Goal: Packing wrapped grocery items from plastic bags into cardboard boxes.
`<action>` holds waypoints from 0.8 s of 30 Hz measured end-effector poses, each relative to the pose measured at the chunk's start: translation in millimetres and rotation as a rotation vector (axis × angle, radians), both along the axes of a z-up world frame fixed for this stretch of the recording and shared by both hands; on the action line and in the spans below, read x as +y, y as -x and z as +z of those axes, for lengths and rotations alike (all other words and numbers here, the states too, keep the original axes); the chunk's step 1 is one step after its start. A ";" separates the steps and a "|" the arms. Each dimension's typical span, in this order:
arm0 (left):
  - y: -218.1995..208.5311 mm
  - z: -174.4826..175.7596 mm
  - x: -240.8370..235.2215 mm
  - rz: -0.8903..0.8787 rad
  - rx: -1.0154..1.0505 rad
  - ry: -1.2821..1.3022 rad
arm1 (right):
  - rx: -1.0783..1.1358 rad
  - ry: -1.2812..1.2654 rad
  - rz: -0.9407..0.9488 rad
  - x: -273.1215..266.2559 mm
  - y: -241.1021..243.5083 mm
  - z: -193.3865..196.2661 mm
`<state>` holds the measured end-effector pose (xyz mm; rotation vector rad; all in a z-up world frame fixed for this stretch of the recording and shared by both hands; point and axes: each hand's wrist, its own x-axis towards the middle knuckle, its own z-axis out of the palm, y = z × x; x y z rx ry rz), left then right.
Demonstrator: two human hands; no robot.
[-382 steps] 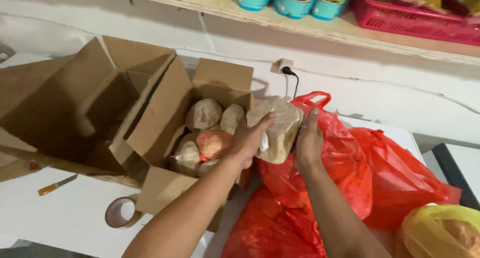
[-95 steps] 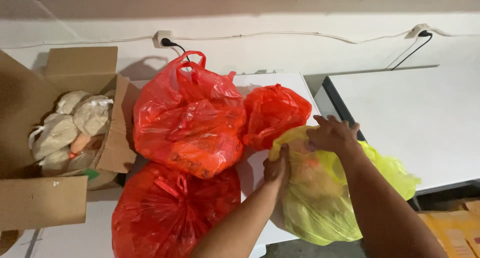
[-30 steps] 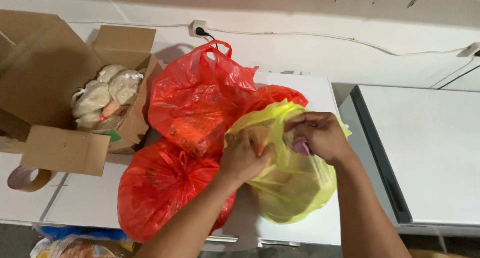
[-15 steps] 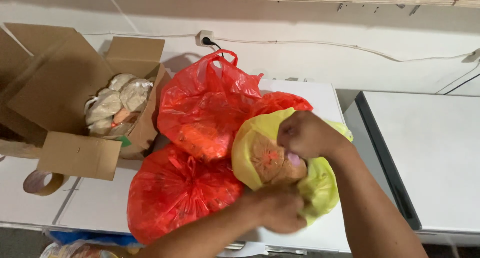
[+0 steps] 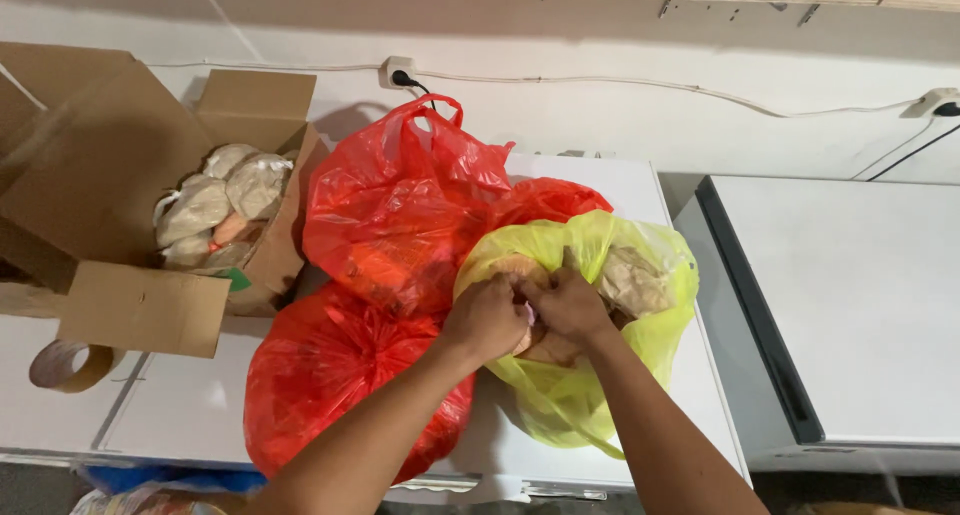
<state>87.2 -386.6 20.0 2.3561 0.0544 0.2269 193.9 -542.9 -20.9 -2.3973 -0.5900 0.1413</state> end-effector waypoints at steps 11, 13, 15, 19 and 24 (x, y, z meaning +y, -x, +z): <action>23.1 -11.8 54.3 0.349 0.016 0.609 | -0.075 0.088 -0.115 48.2 90.4 146.0; 29.4 -10.2 70.1 0.166 0.011 0.843 | -0.118 0.136 -0.137 62.5 104.4 192.7; 33.6 -4.9 82.8 0.037 0.021 1.067 | -0.110 0.038 -0.071 75.1 102.2 210.3; 44.4 19.8 118.7 -0.436 -0.190 1.669 | 0.192 -0.490 0.170 116.2 84.2 211.9; 49.1 11.4 195.6 -0.185 -0.290 1.661 | 0.377 -0.920 0.146 201.8 45.1 136.6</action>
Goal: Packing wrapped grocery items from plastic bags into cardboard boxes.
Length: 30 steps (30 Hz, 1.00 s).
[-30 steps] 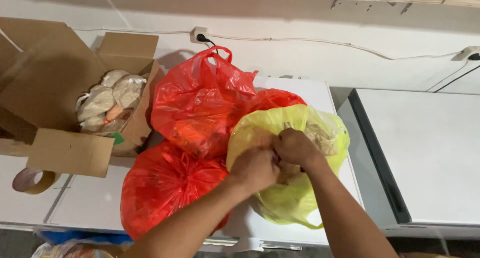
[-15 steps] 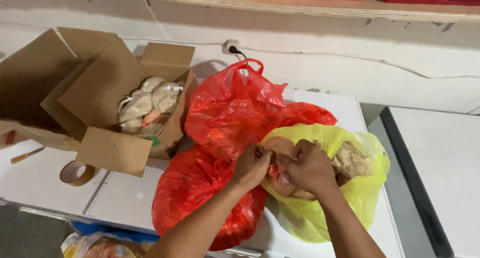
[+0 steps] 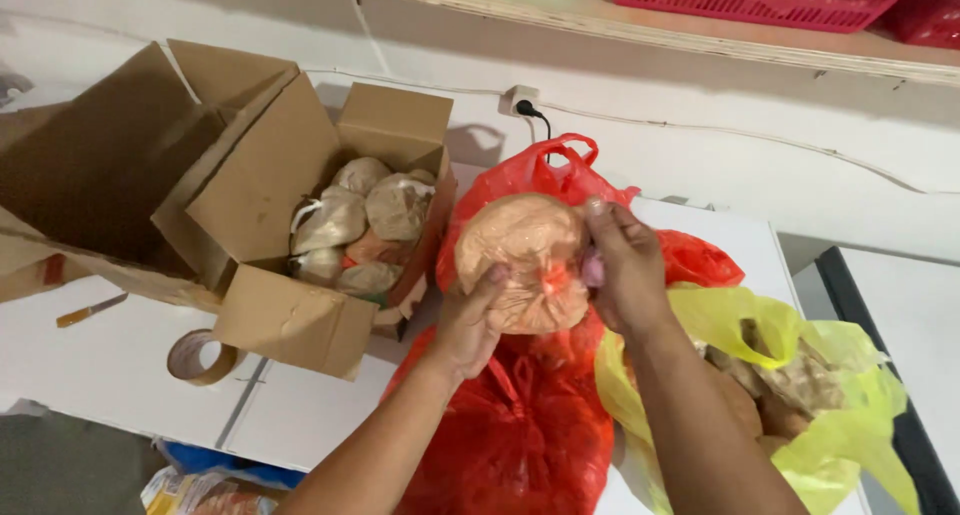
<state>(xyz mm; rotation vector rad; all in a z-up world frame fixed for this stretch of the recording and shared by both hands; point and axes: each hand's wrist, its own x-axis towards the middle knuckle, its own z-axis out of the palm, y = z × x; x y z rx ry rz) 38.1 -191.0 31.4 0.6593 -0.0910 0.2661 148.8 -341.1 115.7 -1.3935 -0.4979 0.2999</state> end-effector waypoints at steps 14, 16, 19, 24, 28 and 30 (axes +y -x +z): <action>17.2 12.1 193.9 0.767 0.455 -0.415 | 0.752 -0.322 0.295 198.0 37.7 -56.0; 24.4 22.1 239.8 0.752 0.477 -0.844 | 0.560 -0.055 0.297 205.8 29.8 -68.1; 10.8 -7.4 307.1 0.455 0.374 -0.831 | 0.681 -0.225 0.462 233.5 24.3 -93.6; 6.8 -43.0 346.8 0.422 0.438 -1.686 | 0.086 0.602 0.266 273.2 41.0 -123.3; 7.2 -47.1 326.7 -0.061 0.727 -1.754 | -0.420 1.176 0.374 289.7 57.5 -117.6; 15.8 -28.9 316.4 0.012 0.741 -1.758 | -0.508 1.042 0.215 292.6 60.5 -127.3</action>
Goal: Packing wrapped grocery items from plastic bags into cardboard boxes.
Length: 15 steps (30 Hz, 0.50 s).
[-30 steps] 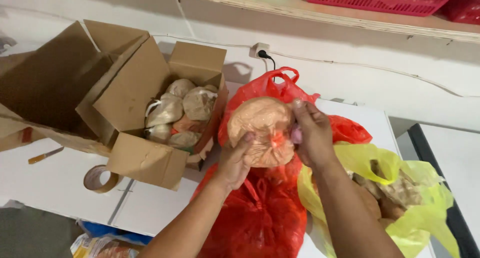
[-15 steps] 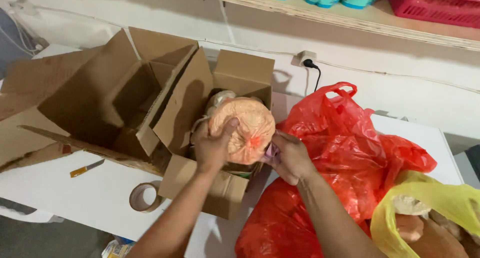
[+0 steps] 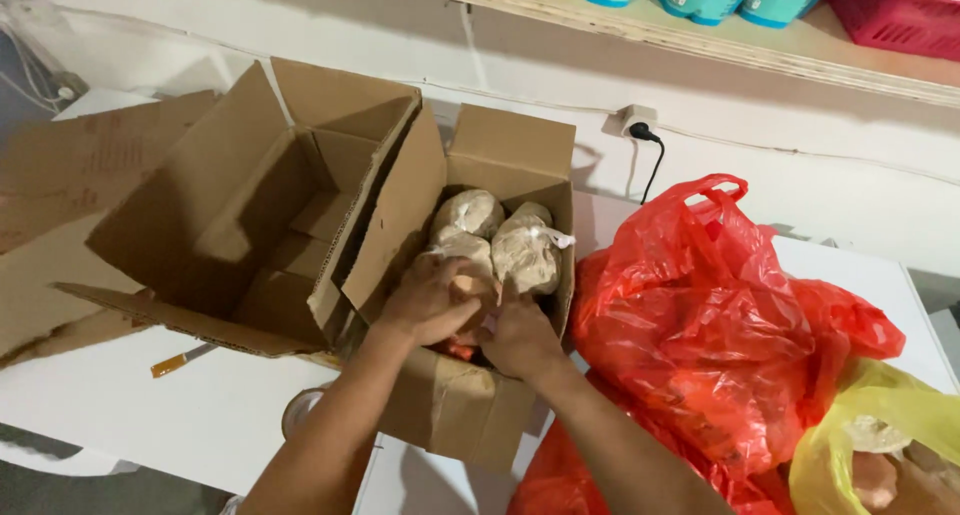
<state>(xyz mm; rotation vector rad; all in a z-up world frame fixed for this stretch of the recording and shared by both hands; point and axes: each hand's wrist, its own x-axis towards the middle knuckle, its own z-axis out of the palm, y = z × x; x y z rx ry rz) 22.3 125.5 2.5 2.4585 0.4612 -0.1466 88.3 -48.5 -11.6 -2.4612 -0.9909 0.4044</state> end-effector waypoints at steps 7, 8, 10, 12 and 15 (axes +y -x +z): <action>-7.7 -41.5 -3.5 0.064 -0.479 -0.276 | 0.022 0.025 0.117 1.0 -2.9 7.4; -11.5 -44.1 0.0 0.063 -0.477 -0.279 | 0.024 0.022 0.116 2.3 -6.7 -1.7; -18.7 -51.4 2.2 0.071 -0.398 -0.248 | -0.074 -0.027 0.188 0.4 -14.2 -21.0; -7.8 -34.3 -4.5 0.107 -0.373 -0.198 | -0.058 -0.078 0.179 -3.3 -6.7 -12.8; -2.7 -29.9 -10.5 0.137 -0.485 -0.380 | -0.096 -0.297 0.151 -21.9 -4.1 1.7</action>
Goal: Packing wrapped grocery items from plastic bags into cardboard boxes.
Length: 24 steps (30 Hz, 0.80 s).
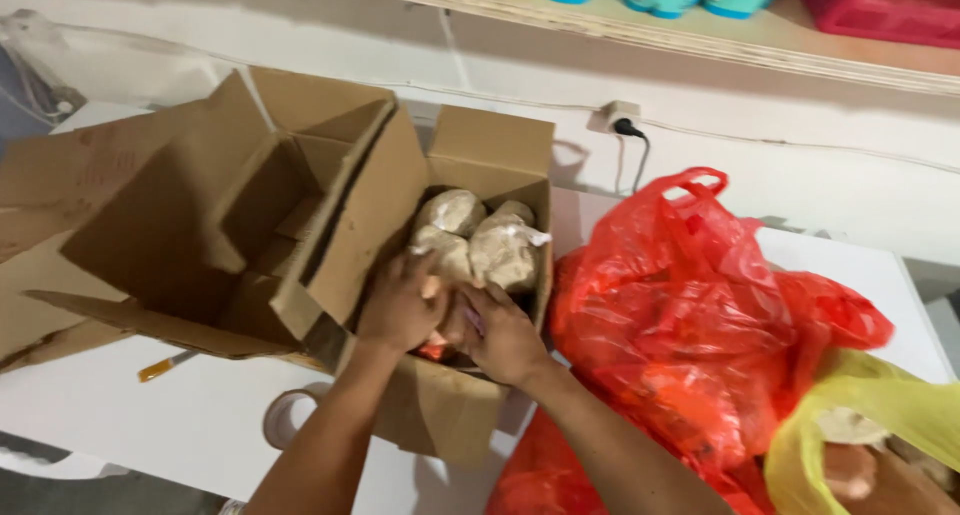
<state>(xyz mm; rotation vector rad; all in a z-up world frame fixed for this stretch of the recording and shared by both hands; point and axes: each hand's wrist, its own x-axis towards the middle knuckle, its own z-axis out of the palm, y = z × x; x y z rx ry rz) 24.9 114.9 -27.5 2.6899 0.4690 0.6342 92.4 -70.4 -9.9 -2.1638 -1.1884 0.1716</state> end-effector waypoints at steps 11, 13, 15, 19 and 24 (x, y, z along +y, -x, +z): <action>-26.1 63.5 -246.9 -0.320 -0.490 0.287 | -0.181 0.203 -0.263 -213.7 -27.0 127.6; -38.9 72.3 -306.2 -0.534 -0.343 0.540 | -0.096 0.366 -0.326 -276.9 -43.0 141.3; -46.0 88.1 -356.3 -0.613 -0.192 0.676 | 0.121 0.637 -0.431 -306.0 -37.6 184.7; -74.0 71.7 -435.7 -0.863 0.211 0.559 | 0.230 0.969 -0.346 -402.6 -87.7 107.3; -134.2 -21.0 -481.8 -0.628 0.146 0.129 | 0.005 0.602 -0.575 -440.4 -118.3 13.1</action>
